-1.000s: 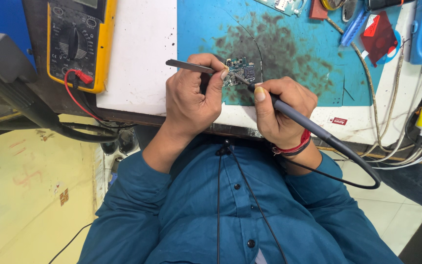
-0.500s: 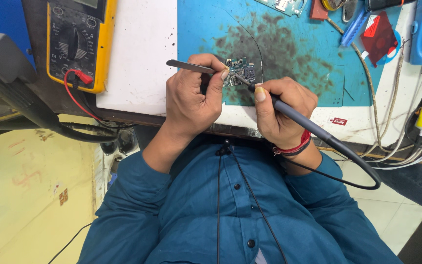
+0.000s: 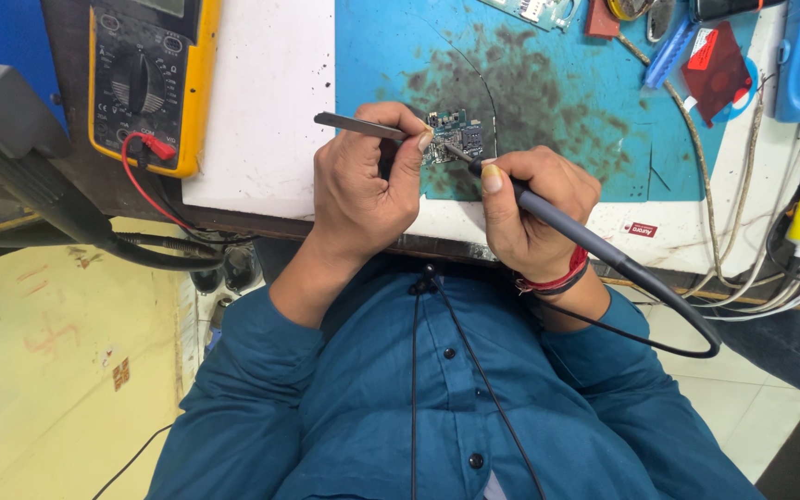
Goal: The person solders components on a small circuit board at a workbench, holding the board steady with one hand while applying a soldering iron and solder wire to its contacts. They occasionally reposition the board and continue soldering different points on it.
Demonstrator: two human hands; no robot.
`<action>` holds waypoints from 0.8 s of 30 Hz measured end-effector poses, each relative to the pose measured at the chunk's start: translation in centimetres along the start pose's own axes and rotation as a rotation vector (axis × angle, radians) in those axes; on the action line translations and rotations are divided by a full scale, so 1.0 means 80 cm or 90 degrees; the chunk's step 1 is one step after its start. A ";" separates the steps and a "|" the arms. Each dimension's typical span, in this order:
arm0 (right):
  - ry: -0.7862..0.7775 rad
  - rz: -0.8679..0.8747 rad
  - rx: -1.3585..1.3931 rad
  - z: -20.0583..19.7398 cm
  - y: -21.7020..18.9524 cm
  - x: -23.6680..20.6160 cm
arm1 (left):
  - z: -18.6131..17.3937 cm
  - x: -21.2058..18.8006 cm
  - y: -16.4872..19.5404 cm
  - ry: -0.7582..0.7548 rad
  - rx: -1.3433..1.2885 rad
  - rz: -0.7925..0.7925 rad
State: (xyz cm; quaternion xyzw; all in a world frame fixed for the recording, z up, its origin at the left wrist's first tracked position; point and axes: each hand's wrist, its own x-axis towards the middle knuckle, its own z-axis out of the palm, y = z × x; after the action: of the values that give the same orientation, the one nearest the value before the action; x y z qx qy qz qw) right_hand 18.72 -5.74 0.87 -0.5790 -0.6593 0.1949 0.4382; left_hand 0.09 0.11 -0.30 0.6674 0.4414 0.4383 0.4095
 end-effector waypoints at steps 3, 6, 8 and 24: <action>0.000 0.003 0.001 0.000 -0.001 0.000 | 0.000 0.000 0.001 0.005 0.005 0.008; -0.001 0.006 -0.001 0.000 -0.001 0.000 | 0.000 0.000 0.001 0.004 0.000 0.006; -0.001 0.004 -0.002 0.000 -0.001 0.000 | 0.000 0.001 0.001 0.004 0.000 0.001; 0.001 0.003 0.005 0.000 -0.001 0.001 | 0.000 0.001 0.001 0.003 -0.004 0.004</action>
State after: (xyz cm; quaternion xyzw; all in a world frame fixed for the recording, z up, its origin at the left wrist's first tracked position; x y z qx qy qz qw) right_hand 18.68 -5.71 0.99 -0.5788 -0.6570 0.1981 0.4406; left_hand 0.11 0.14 -0.25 0.6664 0.4389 0.4425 0.4093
